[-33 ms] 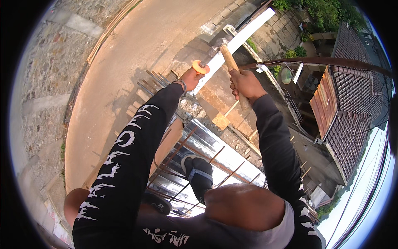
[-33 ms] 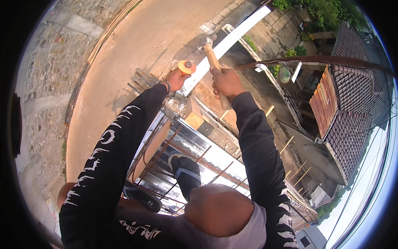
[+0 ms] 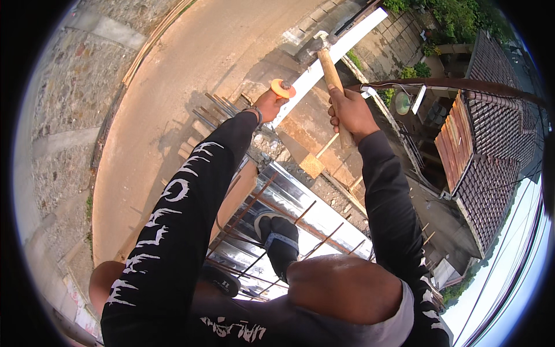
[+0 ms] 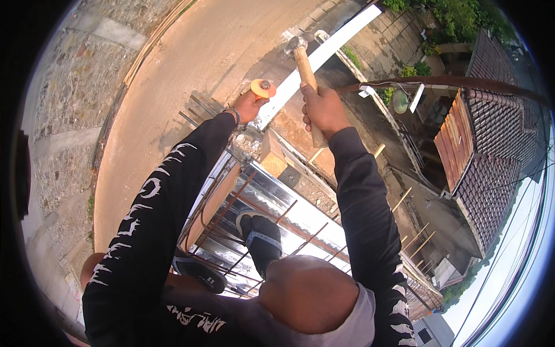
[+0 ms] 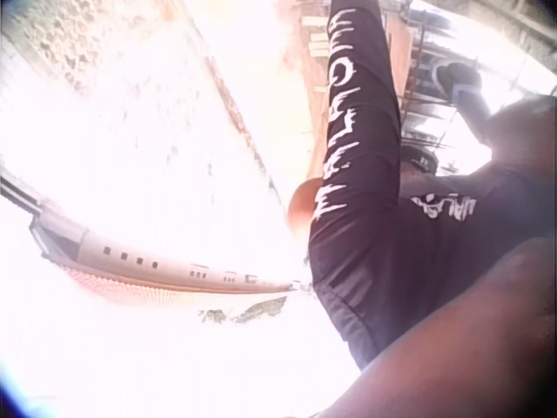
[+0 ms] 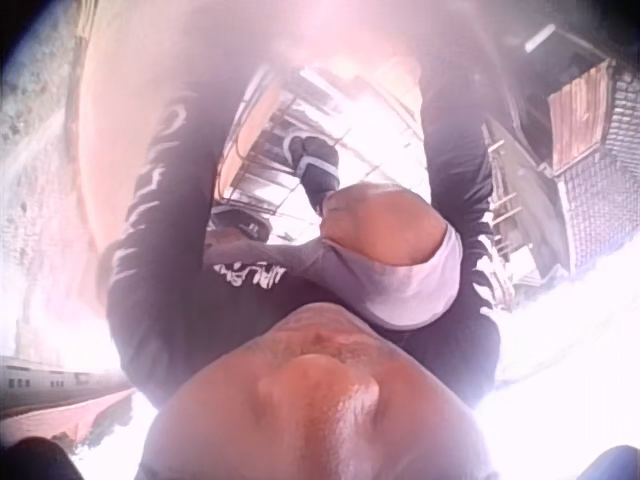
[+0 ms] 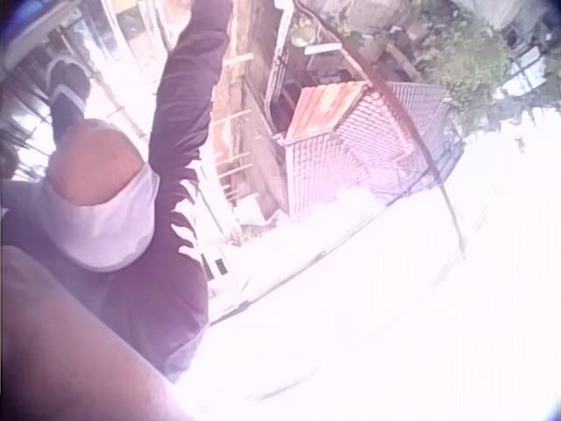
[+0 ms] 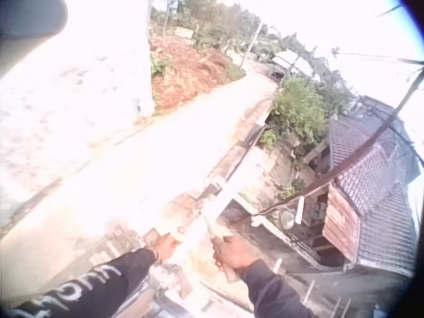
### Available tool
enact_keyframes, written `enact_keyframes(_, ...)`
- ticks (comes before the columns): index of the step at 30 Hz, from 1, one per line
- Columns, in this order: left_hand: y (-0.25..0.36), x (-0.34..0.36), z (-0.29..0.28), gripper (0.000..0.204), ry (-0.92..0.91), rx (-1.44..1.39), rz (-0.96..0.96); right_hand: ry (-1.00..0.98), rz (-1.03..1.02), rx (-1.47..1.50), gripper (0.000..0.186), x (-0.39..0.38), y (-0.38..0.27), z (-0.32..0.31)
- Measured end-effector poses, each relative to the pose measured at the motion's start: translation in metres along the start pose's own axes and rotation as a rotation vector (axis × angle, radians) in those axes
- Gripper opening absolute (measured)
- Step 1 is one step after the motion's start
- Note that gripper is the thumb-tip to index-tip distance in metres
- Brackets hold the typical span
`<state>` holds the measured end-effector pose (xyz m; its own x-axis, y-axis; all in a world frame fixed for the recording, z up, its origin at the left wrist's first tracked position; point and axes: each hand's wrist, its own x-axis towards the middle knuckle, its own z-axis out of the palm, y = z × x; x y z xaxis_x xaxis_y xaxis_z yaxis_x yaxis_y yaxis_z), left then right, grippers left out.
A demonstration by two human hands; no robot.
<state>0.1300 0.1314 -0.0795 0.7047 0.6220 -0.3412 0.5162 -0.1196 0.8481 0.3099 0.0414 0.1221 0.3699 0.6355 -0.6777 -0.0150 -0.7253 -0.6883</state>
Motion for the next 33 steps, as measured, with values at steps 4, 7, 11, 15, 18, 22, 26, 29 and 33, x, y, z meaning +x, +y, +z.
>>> enact_keyframes(4,0.002,0.005,-0.002,0.034,-0.021,-0.011,0.046,0.286,-0.228,-0.080,0.040,-0.028,-0.016,0.004)
enact_keyframes(7,0.002,0.001,0.000,0.033,-0.113,-0.047,0.026,-0.027,-0.029,-0.414,0.042,-0.007,0.010,-0.006)
enact_keyframes(11,0.000,-0.009,-0.005,0.037,-0.146,-0.100,0.065,-0.066,0.068,-0.202,0.041,0.002,0.021,-0.028)
enact_keyframes(15,-0.015,-0.038,-0.017,0.039,0.315,0.001,0.142,0.027,0.078,0.077,0.037,-0.016,0.022,-0.029)
enact_keyframes(18,0.035,-0.045,-0.046,0.025,0.715,-0.610,-0.068,0.104,0.109,0.179,0.035,-0.033,0.025,-0.051)
enact_keyframes(22,0.065,-0.068,-0.137,0.016,1.050,-0.892,0.202,0.071,0.129,0.232,0.034,-0.040,0.015,-0.052)
enact_keyframes(26,0.069,-0.113,-0.199,0.018,1.069,-1.113,0.317,-0.081,0.144,0.077,0.029,-0.027,0.001,-0.037)
enact_keyframes(29,0.036,-0.153,-0.221,0.020,1.118,-1.084,0.328,-0.229,0.118,-0.158,0.029,0.010,0.000,-0.002)
enact_keyframes(33,0.005,-0.192,-0.199,0.019,1.212,-0.907,0.135,-0.370,0.250,-0.214,0.029,0.086,0.036,0.036)
